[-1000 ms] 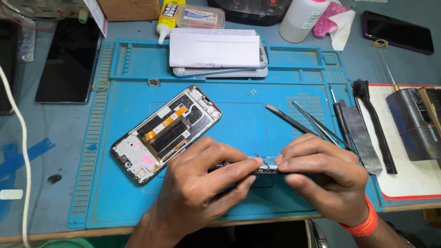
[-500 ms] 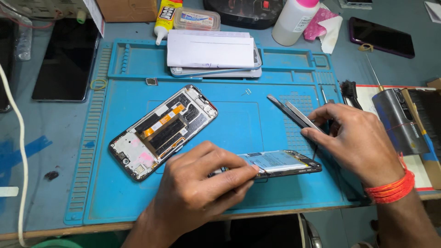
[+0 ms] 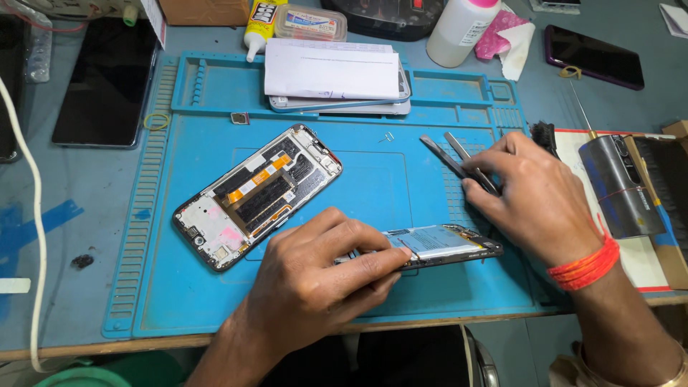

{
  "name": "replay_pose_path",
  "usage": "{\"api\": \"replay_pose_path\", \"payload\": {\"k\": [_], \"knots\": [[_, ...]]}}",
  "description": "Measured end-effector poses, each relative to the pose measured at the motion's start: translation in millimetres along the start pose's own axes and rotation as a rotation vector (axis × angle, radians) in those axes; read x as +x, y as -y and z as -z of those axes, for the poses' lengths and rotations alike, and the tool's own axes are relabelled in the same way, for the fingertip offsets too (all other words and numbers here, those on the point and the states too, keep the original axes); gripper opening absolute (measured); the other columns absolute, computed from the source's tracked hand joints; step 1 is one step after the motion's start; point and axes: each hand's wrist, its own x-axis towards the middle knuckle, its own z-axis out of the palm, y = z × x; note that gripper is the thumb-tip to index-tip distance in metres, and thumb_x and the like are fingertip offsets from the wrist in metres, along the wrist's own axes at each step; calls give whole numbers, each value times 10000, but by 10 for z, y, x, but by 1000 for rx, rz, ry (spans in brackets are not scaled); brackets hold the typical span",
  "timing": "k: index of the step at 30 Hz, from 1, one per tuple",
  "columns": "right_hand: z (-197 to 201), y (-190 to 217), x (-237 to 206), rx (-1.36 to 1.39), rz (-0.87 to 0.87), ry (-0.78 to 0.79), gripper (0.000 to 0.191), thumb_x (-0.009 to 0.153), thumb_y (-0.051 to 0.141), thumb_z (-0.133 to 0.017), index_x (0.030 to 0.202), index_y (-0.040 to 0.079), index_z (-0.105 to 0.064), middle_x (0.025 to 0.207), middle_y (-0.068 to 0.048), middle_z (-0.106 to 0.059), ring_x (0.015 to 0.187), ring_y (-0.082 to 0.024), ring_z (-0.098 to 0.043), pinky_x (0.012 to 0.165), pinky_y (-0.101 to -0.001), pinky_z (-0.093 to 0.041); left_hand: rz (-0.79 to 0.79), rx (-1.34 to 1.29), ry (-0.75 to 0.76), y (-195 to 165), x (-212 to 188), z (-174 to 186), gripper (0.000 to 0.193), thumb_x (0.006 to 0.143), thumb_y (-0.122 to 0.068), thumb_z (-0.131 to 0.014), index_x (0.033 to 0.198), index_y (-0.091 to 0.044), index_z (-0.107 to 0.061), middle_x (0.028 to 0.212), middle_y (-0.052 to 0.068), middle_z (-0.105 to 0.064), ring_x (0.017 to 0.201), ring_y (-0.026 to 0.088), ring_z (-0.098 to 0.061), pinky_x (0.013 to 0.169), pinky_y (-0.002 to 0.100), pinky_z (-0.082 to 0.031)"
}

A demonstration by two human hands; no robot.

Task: The person repairs a disassembled smartphone on a blue repair mat. They use a pry tool to work around the phone's internals, lift the battery out of the phone body, press the battery into place, and use a metal pry bar to work along the phone's edge before setting the phone down and picking up a screwdriver.

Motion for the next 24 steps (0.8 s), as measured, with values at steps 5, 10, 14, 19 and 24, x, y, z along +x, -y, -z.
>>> {"api": "replay_pose_path", "payload": {"k": [5, 10, 14, 19, 24], "knots": [[-19, -34, 66, 99, -50, 7, 192, 796, 208, -771, 922, 64, -778, 869, -111, -661, 684, -271, -642, 637, -407, -517, 5, -12, 0, 11, 9, -1, 258, 823, -97, -848, 1068, -106, -766, 956, 3, -697, 801, 182, -630, 650, 327, -535], [-20, -78, 46, 318, -141, -12, 238, 874, 244, -744, 1035, 70, -765, 835, -100, -724, 668, -233, -643, 623, -375, -516, 10, -21, 7, 12, 2, 13, 278, 816, -94, -849, 1079, -103, -760, 965, 4, -696, 808, 184, -631, 656, 328, -535], [8, -202, 73, 171, -3, -33, 276, 875, 255, -768, 1061, 51, -781, 865, -120, -714, 691, -230, -654, 627, -375, -521, 16, -22, 7, 18, 4, 4, 275, 811, -95, -850, 1070, -107, -760, 956, 3, -695, 811, 185, -634, 655, 328, -536], [-42, -334, 123, 157, -205, 129, 253, 830, 241, -777, 977, 35, -777, 749, -110, -750, 651, -226, -710, 646, -374, -551, 23, -24, 10, 35, 4, -4, 261, 823, -91, -850, 1069, -109, -763, 957, 4, -696, 805, 178, -634, 645, 318, -536], [41, -294, 105, 395, -60, -132, 163, 983, 127, -690, 1073, -8, -704, 899, -122, -762, 764, -202, -704, 661, -323, -544, 13, -21, -3, 45, 7, -12, 261, 824, -91, -844, 1072, -110, -762, 961, 6, -690, 816, 181, -636, 660, 325, -537]]}}
